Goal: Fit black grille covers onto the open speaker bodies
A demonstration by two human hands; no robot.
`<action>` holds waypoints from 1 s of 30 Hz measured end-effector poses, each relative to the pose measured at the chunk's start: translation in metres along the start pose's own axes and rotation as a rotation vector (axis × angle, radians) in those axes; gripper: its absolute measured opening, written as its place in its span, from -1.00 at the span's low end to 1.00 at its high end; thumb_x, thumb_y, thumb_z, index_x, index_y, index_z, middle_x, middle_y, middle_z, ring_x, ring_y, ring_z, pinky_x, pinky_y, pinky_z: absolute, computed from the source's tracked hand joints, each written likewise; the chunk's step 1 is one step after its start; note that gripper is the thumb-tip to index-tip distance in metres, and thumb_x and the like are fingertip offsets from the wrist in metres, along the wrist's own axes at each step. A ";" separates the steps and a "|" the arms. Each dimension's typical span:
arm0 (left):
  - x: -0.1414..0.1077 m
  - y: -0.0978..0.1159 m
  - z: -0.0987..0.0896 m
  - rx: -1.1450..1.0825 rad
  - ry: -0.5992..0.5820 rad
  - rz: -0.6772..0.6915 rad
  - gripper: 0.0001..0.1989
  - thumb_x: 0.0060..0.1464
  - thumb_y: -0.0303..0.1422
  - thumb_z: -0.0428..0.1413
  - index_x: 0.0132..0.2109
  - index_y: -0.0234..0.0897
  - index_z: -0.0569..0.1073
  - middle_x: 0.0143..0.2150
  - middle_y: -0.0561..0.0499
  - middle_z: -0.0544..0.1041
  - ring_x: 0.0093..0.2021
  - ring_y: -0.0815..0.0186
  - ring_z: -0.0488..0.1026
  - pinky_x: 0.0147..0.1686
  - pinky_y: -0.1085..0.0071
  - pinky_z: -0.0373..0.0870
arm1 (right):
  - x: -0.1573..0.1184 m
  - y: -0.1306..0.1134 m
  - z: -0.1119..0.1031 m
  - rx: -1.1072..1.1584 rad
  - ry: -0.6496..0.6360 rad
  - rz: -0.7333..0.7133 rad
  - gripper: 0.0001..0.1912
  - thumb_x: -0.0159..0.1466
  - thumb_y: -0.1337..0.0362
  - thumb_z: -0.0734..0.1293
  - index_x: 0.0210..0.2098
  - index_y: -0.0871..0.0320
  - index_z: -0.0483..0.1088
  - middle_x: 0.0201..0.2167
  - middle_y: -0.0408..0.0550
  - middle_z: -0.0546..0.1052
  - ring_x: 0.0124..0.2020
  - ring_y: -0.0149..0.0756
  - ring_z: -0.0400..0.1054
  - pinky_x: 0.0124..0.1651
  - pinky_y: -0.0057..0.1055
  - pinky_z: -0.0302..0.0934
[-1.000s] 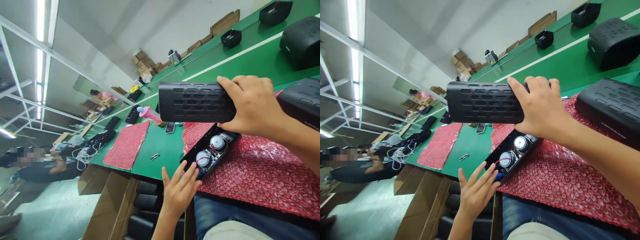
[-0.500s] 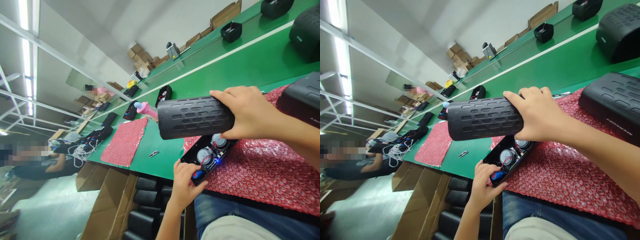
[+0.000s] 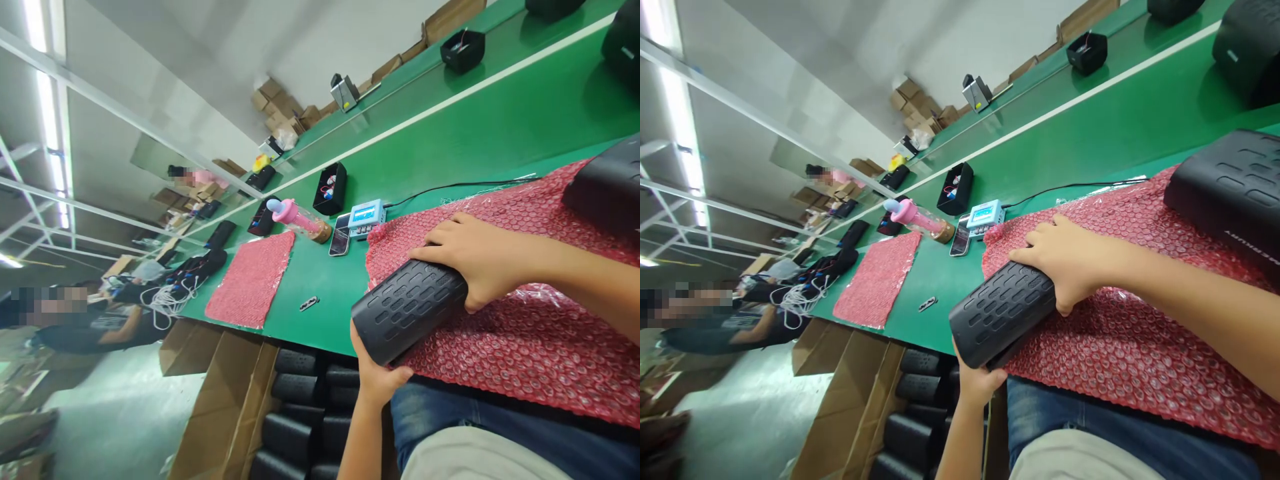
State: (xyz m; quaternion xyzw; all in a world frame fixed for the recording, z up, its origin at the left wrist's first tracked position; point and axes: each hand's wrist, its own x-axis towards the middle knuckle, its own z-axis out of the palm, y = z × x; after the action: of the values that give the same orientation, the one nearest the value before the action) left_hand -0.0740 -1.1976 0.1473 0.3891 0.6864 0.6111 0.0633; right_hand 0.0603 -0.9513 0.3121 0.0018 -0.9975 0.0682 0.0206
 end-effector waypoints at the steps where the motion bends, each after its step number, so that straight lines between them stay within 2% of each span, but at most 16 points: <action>1: -0.001 0.001 0.003 -0.054 0.007 -0.006 0.25 -0.36 0.21 0.25 0.36 -0.25 -0.11 0.24 -0.33 0.23 0.18 -0.01 0.31 0.13 0.10 0.30 | 0.002 -0.001 0.002 -0.003 -0.025 0.008 -0.07 -0.24 0.15 0.53 0.13 0.12 0.28 -0.04 0.13 0.38 -0.03 0.08 0.22 0.04 0.02 0.03; 3: -0.001 0.005 0.006 -0.084 0.013 0.015 0.25 -0.33 0.16 0.27 0.37 -0.19 -0.18 0.34 -0.31 0.05 0.29 -0.01 0.15 0.21 0.10 0.19 | 0.005 -0.001 0.005 0.005 -0.072 0.012 -0.05 -0.25 0.16 0.55 0.14 0.14 0.28 -0.01 0.14 0.37 0.00 0.09 0.20 0.07 0.04 0.01; 5: 0.002 0.011 0.006 -0.030 0.011 0.064 0.19 -0.29 0.10 0.29 0.36 -0.19 -0.12 0.36 -0.29 0.00 0.33 -0.02 0.07 0.25 0.08 0.11 | 0.008 -0.002 0.006 0.025 -0.109 0.011 -0.01 -0.26 0.15 0.57 0.16 0.14 0.26 0.02 0.14 0.36 0.02 0.11 0.19 0.10 0.07 -0.02; 10: 0.010 0.023 0.003 0.096 -0.024 0.155 0.06 -0.21 0.08 0.26 0.33 -0.24 -0.01 0.33 -0.31 0.08 0.30 -0.03 0.13 0.22 0.07 0.17 | 0.009 -0.002 0.006 0.031 -0.131 0.000 -0.01 -0.25 0.16 0.57 0.17 0.15 0.25 0.05 0.15 0.35 0.04 0.12 0.18 0.13 0.08 -0.04; 14: 0.011 0.025 0.005 0.065 -0.015 0.153 0.05 -0.17 0.08 0.23 0.34 -0.22 -0.04 0.37 -0.28 -0.04 0.29 -0.01 0.14 0.20 0.13 0.21 | 0.009 0.000 0.002 -0.018 -0.068 -0.016 -0.05 -0.26 0.20 0.57 0.14 0.15 0.29 0.10 0.19 0.26 0.09 0.15 0.12 0.09 0.04 0.03; 16: 0.012 0.024 0.005 0.048 -0.006 0.149 0.02 -0.16 0.08 0.22 0.33 -0.23 -0.01 0.36 -0.27 0.00 0.28 -0.01 0.16 0.20 0.15 0.21 | 0.011 0.002 0.000 -0.026 -0.072 -0.017 -0.04 -0.27 0.19 0.57 0.13 0.16 0.29 0.15 0.22 0.20 0.13 0.18 0.07 0.09 0.06 0.02; 18: 0.013 0.024 0.006 0.030 -0.006 0.141 -0.01 -0.16 0.07 0.22 0.32 -0.22 0.03 0.34 -0.25 0.06 0.25 0.01 0.20 0.18 0.17 0.24 | 0.014 0.002 -0.003 -0.005 -0.131 -0.015 -0.04 -0.25 0.17 0.58 0.14 0.16 0.27 0.12 0.18 0.25 0.11 0.14 0.10 0.10 0.09 0.00; 21: 0.014 0.025 0.006 0.007 -0.003 0.117 -0.02 -0.16 0.07 0.22 0.32 -0.21 0.03 0.34 -0.24 0.04 0.22 0.03 0.24 0.12 0.22 0.31 | 0.018 0.001 -0.007 0.032 -0.196 -0.014 -0.07 -0.23 0.16 0.59 0.11 0.17 0.27 0.03 0.09 0.35 0.05 0.05 0.17 0.10 0.12 -0.01; 26: 0.012 0.020 0.007 0.023 0.056 0.113 -0.01 -0.20 0.13 0.20 0.29 -0.23 0.07 0.31 -0.25 0.09 0.21 -0.01 0.23 0.14 0.15 0.26 | 0.020 -0.001 -0.009 0.037 -0.187 -0.019 -0.14 -0.25 0.19 0.59 0.04 0.20 0.32 -0.04 0.07 0.38 0.01 0.07 0.20 0.06 0.14 -0.01; 30: 0.009 0.014 0.008 0.011 0.108 0.119 -0.01 -0.20 0.12 0.18 0.30 -0.23 0.06 0.32 -0.24 0.08 0.23 -0.04 0.19 0.13 0.12 0.26 | 0.023 0.002 -0.007 0.070 -0.156 -0.065 -0.17 -0.21 0.19 0.59 0.04 0.18 0.32 -0.02 0.04 0.38 0.02 0.02 0.20 0.09 0.06 -0.02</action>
State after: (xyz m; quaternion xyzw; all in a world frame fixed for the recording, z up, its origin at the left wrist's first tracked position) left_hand -0.0699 -1.1867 0.1613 0.3959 0.6678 0.6302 -0.0123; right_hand 0.0375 -0.9482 0.3197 0.0401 -0.9925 0.1019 -0.0550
